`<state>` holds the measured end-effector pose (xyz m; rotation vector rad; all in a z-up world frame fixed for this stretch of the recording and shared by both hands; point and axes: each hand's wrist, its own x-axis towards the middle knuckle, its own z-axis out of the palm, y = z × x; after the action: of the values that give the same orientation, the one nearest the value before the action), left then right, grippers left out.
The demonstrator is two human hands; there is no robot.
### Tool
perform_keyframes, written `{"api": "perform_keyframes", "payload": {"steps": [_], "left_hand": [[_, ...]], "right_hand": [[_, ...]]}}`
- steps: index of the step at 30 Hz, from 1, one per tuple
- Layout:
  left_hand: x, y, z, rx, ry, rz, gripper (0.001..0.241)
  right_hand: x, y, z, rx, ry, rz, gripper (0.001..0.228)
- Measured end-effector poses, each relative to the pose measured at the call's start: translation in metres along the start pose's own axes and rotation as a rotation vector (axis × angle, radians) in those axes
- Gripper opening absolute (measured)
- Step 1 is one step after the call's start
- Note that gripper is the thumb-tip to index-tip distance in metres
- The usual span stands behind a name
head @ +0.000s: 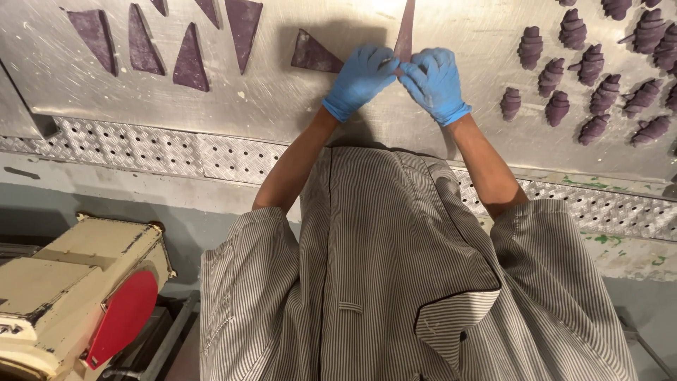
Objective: Rolling triangular pieces of purple dough into croissant shapes on a stainless steel bakery table.
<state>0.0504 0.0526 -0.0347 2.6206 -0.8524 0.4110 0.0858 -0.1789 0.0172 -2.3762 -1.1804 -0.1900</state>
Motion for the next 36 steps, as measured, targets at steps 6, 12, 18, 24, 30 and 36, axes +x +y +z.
{"api": "perform_keyframes", "payload": {"steps": [6, 12, 18, 24, 30, 36], "left_hand": [[0.006, -0.007, 0.012, -0.078, 0.068, -0.068, 0.037], [0.015, -0.015, 0.013, -0.083, 0.002, -0.068, 0.039], [0.029, -0.026, 0.015, 0.001, 0.002, -0.067, 0.054], [0.036, -0.037, 0.019, -0.129, -0.012, -0.084, 0.055], [0.070, -0.034, -0.001, -0.099, -0.035, -0.063, 0.065], [0.081, -0.020, -0.004, -0.311, -0.166, -0.185, 0.025]], "right_hand": [[0.006, 0.010, 0.002, 0.047, 0.003, 0.025, 0.041], [0.017, 0.021, 0.000, 0.029, -0.012, 0.011, 0.039], [0.028, 0.035, 0.001, 0.044, -0.023, 0.043, 0.037], [0.031, 0.049, 0.002, 0.105, -0.033, 0.042, 0.039], [0.039, 0.055, 0.000, 0.087, -0.026, 0.038, 0.043], [0.060, 0.018, -0.025, 0.215, 0.110, 0.353, 0.061]]}}
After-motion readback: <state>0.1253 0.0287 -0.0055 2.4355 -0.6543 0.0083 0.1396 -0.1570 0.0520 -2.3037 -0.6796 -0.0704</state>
